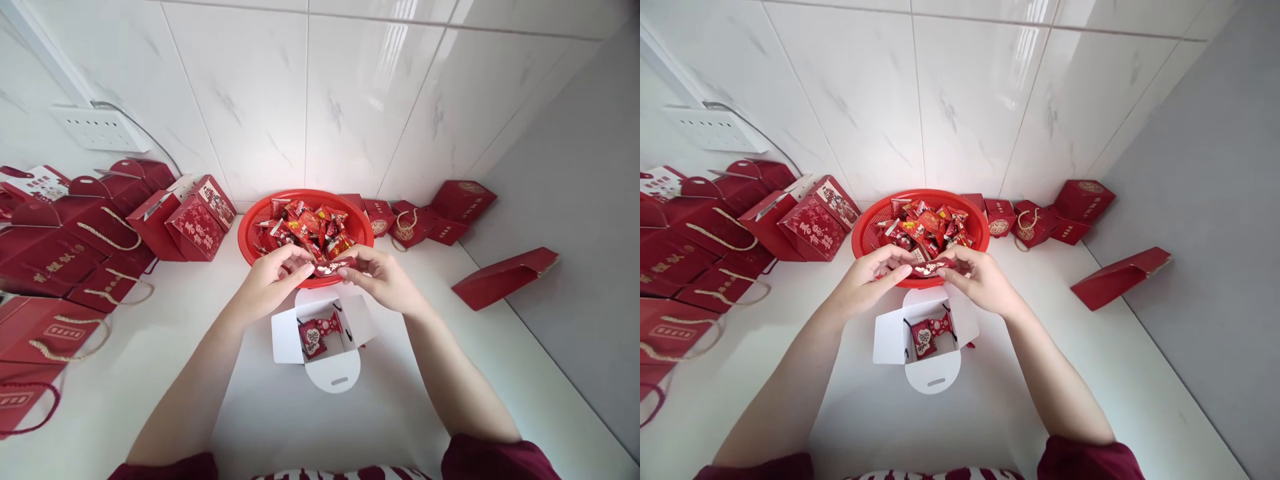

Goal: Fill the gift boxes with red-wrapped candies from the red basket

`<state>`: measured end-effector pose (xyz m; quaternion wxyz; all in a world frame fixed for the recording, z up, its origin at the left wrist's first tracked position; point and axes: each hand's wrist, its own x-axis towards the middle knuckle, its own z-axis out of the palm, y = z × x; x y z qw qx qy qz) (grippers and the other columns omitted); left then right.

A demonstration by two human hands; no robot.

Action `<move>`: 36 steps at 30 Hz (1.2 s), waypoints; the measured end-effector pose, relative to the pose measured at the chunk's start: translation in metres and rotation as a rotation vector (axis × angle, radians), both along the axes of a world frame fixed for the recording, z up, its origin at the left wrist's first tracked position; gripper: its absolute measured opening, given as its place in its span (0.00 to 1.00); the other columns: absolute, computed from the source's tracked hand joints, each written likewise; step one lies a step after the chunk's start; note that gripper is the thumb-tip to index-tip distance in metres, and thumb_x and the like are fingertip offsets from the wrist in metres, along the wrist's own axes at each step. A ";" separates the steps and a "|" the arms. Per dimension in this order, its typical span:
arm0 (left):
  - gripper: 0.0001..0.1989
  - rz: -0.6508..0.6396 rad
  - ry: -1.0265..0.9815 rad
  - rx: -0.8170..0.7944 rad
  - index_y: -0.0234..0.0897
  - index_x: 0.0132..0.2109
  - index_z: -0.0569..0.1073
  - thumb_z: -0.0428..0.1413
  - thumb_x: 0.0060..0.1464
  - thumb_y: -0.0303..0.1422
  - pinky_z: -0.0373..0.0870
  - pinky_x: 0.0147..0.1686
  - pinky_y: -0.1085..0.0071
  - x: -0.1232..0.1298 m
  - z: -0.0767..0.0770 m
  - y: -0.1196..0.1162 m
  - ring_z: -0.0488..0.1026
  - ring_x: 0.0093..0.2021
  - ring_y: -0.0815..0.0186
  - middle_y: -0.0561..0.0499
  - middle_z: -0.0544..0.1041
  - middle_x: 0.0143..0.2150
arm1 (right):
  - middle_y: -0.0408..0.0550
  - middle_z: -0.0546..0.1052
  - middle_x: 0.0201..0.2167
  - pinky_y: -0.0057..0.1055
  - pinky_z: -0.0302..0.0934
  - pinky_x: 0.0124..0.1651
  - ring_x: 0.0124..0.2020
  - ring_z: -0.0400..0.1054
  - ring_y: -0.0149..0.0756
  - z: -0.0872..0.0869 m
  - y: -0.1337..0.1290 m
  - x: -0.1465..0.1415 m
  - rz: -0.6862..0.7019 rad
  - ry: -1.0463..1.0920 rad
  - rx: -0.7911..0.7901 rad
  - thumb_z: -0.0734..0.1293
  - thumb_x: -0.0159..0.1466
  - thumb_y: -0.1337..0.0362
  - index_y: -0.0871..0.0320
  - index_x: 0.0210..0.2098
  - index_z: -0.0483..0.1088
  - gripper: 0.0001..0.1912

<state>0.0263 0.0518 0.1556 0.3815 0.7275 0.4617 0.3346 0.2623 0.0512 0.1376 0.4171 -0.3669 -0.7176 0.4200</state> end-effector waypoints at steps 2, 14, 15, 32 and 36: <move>0.12 0.024 0.019 0.048 0.40 0.44 0.74 0.54 0.62 0.43 0.68 0.42 0.68 -0.001 -0.009 -0.014 0.73 0.44 0.63 0.50 0.77 0.44 | 0.48 0.78 0.36 0.33 0.67 0.38 0.36 0.71 0.36 0.005 -0.012 0.009 -0.053 -0.062 0.020 0.68 0.67 0.55 0.57 0.39 0.75 0.11; 0.62 -0.087 -0.253 0.179 0.49 0.73 0.39 0.66 0.42 0.56 0.51 0.68 0.44 -0.033 -0.128 -0.077 0.48 0.72 0.41 0.39 0.47 0.73 | 0.43 0.73 0.28 0.31 0.65 0.27 0.25 0.69 0.32 0.038 -0.023 0.022 -0.692 0.125 0.554 0.69 0.65 0.56 0.52 0.36 0.68 0.08; 0.65 -0.099 -0.250 0.123 0.53 0.73 0.34 0.68 0.41 0.52 0.51 0.68 0.43 -0.032 -0.132 -0.079 0.48 0.72 0.41 0.41 0.46 0.74 | 0.43 0.73 0.27 0.30 0.65 0.26 0.24 0.70 0.32 0.039 -0.014 0.021 -0.705 0.115 0.548 0.68 0.66 0.56 0.52 0.36 0.67 0.08; 0.34 -0.200 -0.289 -0.314 0.46 0.59 0.70 0.69 0.43 0.34 0.74 0.54 0.53 -0.009 -0.109 -0.070 0.73 0.57 0.45 0.44 0.74 0.60 | 0.51 0.82 0.38 0.28 0.63 0.46 0.42 0.76 0.42 -0.043 0.124 -0.040 0.195 -1.002 0.112 0.64 0.58 0.76 0.58 0.35 0.79 0.13; 0.38 -0.169 -0.280 -0.311 0.47 0.59 0.71 0.70 0.38 0.31 0.74 0.54 0.52 -0.012 -0.116 -0.068 0.73 0.57 0.43 0.45 0.75 0.59 | 0.55 0.81 0.45 0.29 0.64 0.47 0.46 0.75 0.44 -0.053 0.142 -0.045 0.329 -1.063 0.104 0.65 0.57 0.76 0.59 0.46 0.78 0.19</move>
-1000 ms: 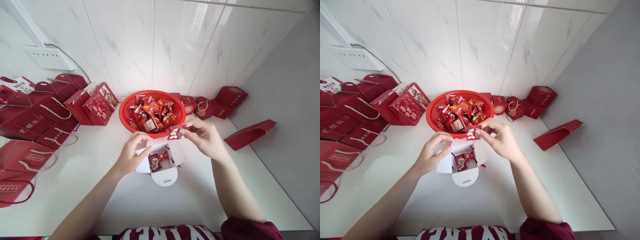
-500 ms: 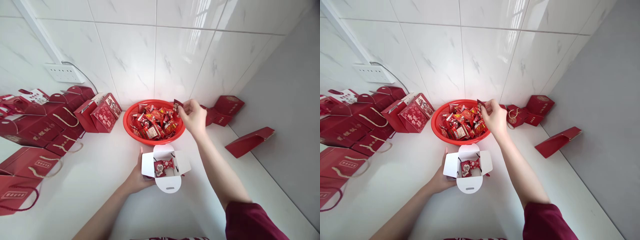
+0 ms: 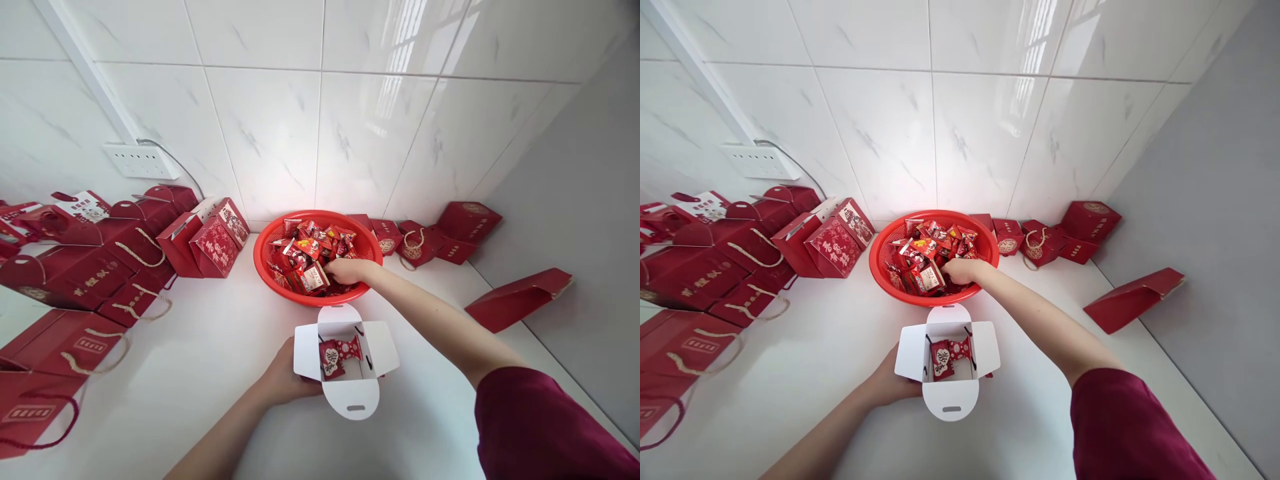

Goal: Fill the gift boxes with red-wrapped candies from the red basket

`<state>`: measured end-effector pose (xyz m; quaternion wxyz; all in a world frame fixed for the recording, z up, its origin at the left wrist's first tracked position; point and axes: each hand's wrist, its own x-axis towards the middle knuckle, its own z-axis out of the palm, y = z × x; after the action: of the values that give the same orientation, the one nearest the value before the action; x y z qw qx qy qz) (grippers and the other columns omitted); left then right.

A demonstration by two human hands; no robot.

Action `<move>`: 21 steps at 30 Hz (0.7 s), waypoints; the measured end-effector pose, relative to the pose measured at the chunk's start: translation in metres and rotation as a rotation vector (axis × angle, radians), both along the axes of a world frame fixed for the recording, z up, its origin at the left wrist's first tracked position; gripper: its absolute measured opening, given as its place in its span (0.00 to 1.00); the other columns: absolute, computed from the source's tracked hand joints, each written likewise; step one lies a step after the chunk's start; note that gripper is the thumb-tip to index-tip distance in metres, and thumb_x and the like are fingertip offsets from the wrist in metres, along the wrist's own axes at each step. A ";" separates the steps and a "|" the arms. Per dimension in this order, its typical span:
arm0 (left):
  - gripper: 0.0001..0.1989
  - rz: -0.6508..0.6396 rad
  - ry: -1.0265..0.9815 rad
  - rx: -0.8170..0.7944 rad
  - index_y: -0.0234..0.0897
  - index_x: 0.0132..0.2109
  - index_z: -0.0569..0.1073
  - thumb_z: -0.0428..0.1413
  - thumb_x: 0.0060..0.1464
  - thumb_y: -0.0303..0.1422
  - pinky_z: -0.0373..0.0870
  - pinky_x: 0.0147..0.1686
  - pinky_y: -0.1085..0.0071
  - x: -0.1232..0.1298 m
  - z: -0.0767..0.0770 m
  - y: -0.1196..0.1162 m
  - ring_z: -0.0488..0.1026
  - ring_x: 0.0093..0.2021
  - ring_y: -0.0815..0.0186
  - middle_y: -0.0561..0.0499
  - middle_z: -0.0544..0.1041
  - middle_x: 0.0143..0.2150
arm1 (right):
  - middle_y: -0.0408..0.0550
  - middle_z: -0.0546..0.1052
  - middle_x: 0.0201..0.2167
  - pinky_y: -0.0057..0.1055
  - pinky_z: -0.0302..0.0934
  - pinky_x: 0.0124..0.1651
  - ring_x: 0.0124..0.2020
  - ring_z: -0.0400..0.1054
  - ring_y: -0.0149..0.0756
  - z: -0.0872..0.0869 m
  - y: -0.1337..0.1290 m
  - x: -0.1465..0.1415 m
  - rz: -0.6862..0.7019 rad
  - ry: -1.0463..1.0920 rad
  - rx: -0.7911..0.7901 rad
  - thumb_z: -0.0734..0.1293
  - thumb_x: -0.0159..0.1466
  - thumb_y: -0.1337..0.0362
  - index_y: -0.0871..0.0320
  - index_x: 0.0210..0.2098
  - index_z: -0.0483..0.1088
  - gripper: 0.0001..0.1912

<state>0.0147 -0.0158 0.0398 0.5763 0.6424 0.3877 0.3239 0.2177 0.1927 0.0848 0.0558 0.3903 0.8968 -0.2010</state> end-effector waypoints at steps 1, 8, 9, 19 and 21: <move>0.40 0.000 0.002 -0.004 0.47 0.59 0.71 0.71 0.37 0.31 0.73 0.55 0.52 0.000 -0.001 0.000 0.73 0.57 0.43 0.44 0.75 0.59 | 0.54 0.80 0.48 0.30 0.64 0.48 0.47 0.75 0.44 -0.001 0.003 0.000 0.012 -0.005 -0.006 0.65 0.58 0.75 0.58 0.49 0.77 0.21; 0.40 0.025 0.032 -0.015 0.46 0.59 0.71 0.70 0.35 0.31 0.73 0.55 0.52 0.000 0.001 0.002 0.73 0.56 0.42 0.44 0.76 0.58 | 0.56 0.76 0.55 0.34 0.65 0.53 0.52 0.72 0.42 -0.006 0.010 -0.002 0.000 -0.024 -0.019 0.62 0.68 0.68 0.60 0.56 0.71 0.18; 0.40 0.019 0.026 -0.021 0.47 0.58 0.71 0.70 0.35 0.31 0.73 0.55 0.53 0.000 0.001 0.002 0.73 0.56 0.42 0.45 0.76 0.58 | 0.56 0.76 0.53 0.36 0.65 0.53 0.51 0.73 0.42 -0.007 0.010 -0.002 -0.006 -0.039 -0.023 0.63 0.69 0.65 0.61 0.55 0.71 0.17; 0.34 -0.014 0.003 0.001 0.49 0.56 0.73 0.69 0.38 0.35 0.74 0.53 0.59 0.003 0.006 0.003 0.75 0.55 0.45 0.48 0.79 0.53 | 0.49 0.79 0.30 0.34 0.65 0.40 0.33 0.73 0.39 0.004 -0.002 -0.004 0.029 -0.229 -0.142 0.71 0.60 0.59 0.62 0.30 0.77 0.11; 0.31 -0.013 0.010 0.018 0.50 0.56 0.73 0.67 0.41 0.38 0.73 0.51 0.58 0.003 0.009 0.002 0.75 0.55 0.45 0.52 0.80 0.50 | 0.49 0.79 0.28 0.32 0.63 0.37 0.32 0.73 0.40 0.013 -0.008 -0.002 0.039 -0.190 -0.155 0.71 0.58 0.62 0.60 0.26 0.78 0.08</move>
<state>0.0178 -0.0136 0.0493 0.5707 0.6518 0.3832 0.3204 0.2159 0.1846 0.0982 0.1744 0.3844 0.8767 -0.2306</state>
